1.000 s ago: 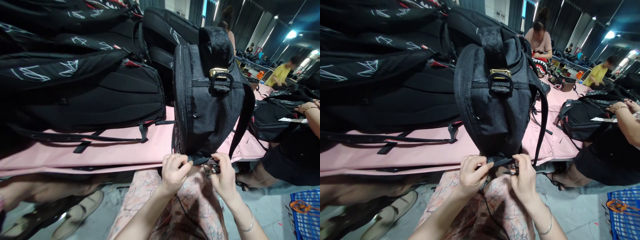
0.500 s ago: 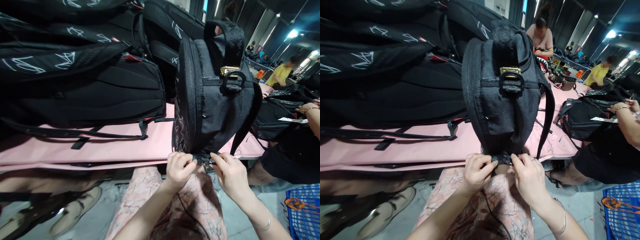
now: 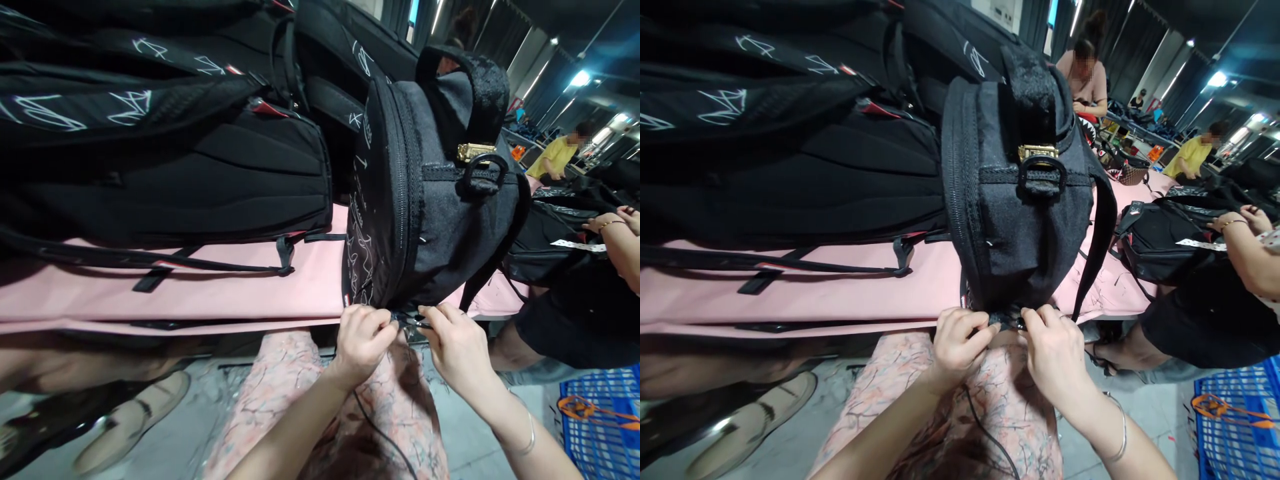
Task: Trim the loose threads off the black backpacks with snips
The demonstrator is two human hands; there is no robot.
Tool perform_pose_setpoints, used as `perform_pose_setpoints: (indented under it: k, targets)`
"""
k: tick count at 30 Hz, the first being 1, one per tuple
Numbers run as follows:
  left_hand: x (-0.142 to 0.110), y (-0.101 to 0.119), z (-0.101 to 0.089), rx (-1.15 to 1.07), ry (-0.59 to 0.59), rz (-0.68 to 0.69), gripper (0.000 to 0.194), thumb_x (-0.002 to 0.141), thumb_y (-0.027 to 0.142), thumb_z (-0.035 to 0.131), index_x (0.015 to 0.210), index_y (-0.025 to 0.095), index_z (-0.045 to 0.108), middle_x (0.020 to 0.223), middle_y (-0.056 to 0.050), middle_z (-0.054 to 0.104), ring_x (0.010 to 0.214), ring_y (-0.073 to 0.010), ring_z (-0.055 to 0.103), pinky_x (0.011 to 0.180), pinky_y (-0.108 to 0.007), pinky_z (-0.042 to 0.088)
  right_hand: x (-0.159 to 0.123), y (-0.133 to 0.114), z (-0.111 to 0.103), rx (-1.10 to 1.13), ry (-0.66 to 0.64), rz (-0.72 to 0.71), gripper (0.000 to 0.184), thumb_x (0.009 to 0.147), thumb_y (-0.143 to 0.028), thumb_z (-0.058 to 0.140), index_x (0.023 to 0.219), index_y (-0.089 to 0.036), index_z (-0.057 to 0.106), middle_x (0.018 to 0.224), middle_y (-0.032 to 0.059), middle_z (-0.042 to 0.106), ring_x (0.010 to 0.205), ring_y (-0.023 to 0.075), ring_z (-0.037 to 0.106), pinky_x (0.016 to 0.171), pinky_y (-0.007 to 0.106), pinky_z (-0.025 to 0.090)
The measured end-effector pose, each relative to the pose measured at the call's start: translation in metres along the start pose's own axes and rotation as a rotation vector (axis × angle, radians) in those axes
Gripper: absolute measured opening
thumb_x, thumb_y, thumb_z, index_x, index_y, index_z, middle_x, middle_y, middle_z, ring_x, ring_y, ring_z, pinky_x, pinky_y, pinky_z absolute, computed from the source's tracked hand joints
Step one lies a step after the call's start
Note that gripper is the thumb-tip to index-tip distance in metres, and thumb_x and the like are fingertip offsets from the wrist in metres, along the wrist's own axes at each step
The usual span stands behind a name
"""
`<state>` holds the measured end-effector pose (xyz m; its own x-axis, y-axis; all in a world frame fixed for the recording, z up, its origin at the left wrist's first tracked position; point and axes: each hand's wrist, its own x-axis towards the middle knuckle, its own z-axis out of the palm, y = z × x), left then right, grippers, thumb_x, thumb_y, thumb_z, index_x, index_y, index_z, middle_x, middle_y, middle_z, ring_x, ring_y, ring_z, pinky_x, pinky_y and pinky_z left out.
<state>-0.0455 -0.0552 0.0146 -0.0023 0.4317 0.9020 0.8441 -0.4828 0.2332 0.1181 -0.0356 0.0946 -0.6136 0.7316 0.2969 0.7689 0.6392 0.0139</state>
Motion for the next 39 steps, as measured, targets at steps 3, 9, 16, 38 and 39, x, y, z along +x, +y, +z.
perform_pose_setpoints:
  k: [3,9,16,38,39]
  targets:
    - [0.000,-0.001,0.001,-0.006,0.009,-0.011,0.010,0.079,0.011,0.056,0.071,0.017,0.058,0.065,-0.001,0.055,0.067,-0.0140,0.047,0.067,-0.031,0.039,-0.005,0.003,0.004,0.082,0.031,0.042,0.023,0.087,-0.019,0.046,0.108,-0.020,0.055,0.088,0.0048,0.059,0.072,0.0173,0.057,0.061,0.027,0.042]
    - [0.001,-0.001,0.000,-0.014,0.015,-0.019,0.011,0.081,0.011,0.053,0.073,0.017,0.058,0.065,-0.001,0.055,0.067,-0.0140,0.046,0.067,-0.031,0.038,-0.010,0.005,0.000,0.058,0.039,0.086,0.024,0.086,-0.020,0.047,0.109,-0.021,0.054,0.088,0.0030,0.059,0.069,0.0162,0.057,0.058,0.026,0.039]
    - [0.001,0.000,-0.002,-0.011,-0.011,-0.021,0.010,0.079,0.010,0.054,0.074,0.018,0.057,0.065,-0.001,0.054,0.067,-0.0142,0.046,0.066,-0.030,0.038,-0.001,0.000,-0.005,-0.081,-0.003,0.041,0.021,0.084,-0.017,0.050,0.104,-0.021,0.056,0.083,0.0041,0.059,0.066,0.0173,0.055,0.054,0.028,0.034]
    - [0.007,-0.001,-0.008,-0.029,-0.051,-0.036,0.015,0.079,0.006,0.050,0.073,0.016,0.059,0.069,-0.004,0.055,0.067,-0.0152,0.045,0.061,-0.029,0.037,-0.004,-0.005,0.059,0.774,0.360,0.140,0.030,0.074,-0.011,0.054,0.102,-0.020,0.060,0.091,0.0028,0.064,0.078,0.0150,0.059,0.070,0.027,0.047]
    - [0.008,-0.002,-0.010,-0.027,-0.079,-0.044,0.015,0.080,0.007,0.050,0.072,0.016,0.059,0.070,-0.005,0.056,0.067,-0.0154,0.045,0.061,-0.029,0.037,-0.003,-0.005,0.063,0.770,0.360,0.128,0.030,0.072,-0.008,0.051,0.097,-0.020,0.063,0.085,0.0017,0.065,0.073,0.0144,0.059,0.066,0.026,0.046]
